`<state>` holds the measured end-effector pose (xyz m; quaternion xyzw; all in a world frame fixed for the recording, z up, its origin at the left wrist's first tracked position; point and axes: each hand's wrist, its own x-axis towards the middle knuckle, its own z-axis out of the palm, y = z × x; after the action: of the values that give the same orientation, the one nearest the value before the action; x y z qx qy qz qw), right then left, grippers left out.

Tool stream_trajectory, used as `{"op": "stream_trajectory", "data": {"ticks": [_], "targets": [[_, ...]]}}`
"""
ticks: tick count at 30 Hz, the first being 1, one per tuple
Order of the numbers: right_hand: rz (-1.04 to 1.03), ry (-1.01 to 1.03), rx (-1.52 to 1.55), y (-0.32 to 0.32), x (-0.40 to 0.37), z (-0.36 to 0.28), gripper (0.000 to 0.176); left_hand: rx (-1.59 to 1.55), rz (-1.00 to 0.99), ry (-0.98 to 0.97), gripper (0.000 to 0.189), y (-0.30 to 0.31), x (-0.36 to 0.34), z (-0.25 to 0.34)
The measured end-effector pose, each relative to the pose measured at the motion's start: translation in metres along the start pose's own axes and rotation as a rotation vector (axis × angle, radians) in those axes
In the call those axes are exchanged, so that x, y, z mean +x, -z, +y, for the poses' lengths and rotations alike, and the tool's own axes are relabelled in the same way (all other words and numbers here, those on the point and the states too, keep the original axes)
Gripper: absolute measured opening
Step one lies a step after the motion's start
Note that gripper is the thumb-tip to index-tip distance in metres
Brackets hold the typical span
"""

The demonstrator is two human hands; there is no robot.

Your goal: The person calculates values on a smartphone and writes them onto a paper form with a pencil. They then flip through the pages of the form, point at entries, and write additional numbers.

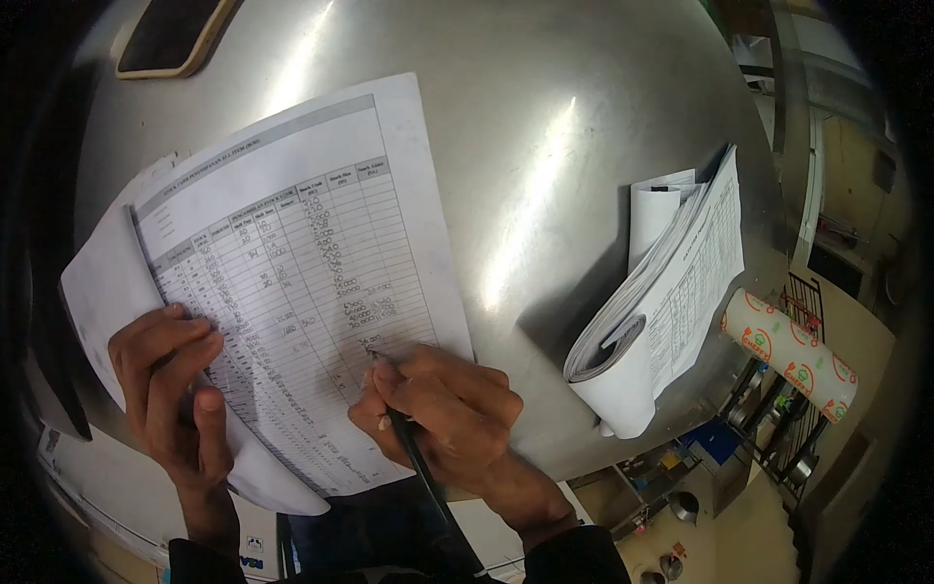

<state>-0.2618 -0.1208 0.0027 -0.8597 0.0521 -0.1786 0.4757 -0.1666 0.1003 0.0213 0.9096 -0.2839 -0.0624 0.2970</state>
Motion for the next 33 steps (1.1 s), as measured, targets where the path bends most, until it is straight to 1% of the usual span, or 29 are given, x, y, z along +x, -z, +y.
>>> {"op": "stream_trajectory", "data": {"ticks": [4, 10, 13, 14, 17, 20, 23, 27, 33], "targets": [[-0.018, -0.012, 0.036, 0.002, -0.001, 0.002, 0.024, -0.008, 0.008, 0.002, 0.033, 0.000, 0.001, 0.001], [0.026, -0.023, -0.061, 0.001, 0.000, -0.004, 0.020, -0.045, 0.036, -0.019, 0.032, -0.002, 0.001, -0.001], [-0.043, -0.377, 0.269, 0.014, -0.008, -0.006, 0.014, -0.066, 0.079, -0.049, 0.028, -0.004, 0.004, -0.002], [-0.072, -0.342, 0.348, 0.012, -0.005, -0.006, 0.015, -0.069, 0.095, -0.062, 0.025, -0.004, 0.005, -0.003], [-0.179, -0.312, 0.329, 0.019, -0.007, -0.003, 0.019, -0.082, 0.102, -0.060, 0.025, -0.004, 0.005, -0.003], [-0.010, -0.370, 0.313, 0.008, -0.006, -0.009, 0.018, -0.070, 0.114, -0.068, 0.025, -0.005, 0.004, -0.005], [-0.100, -0.029, 0.171, 0.009, -0.003, 0.005, 0.019, -0.074, 0.122, -0.068, 0.025, -0.005, 0.002, -0.006], [-0.040, 0.029, 0.108, 0.005, -0.006, 0.006, 0.019, -0.080, 0.112, -0.118, 0.030, -0.005, 0.002, -0.005], [-0.007, 0.049, 0.044, 0.003, -0.005, 0.005, 0.020, -0.093, 0.122, -0.093, 0.038, -0.007, 0.002, -0.006]]}}
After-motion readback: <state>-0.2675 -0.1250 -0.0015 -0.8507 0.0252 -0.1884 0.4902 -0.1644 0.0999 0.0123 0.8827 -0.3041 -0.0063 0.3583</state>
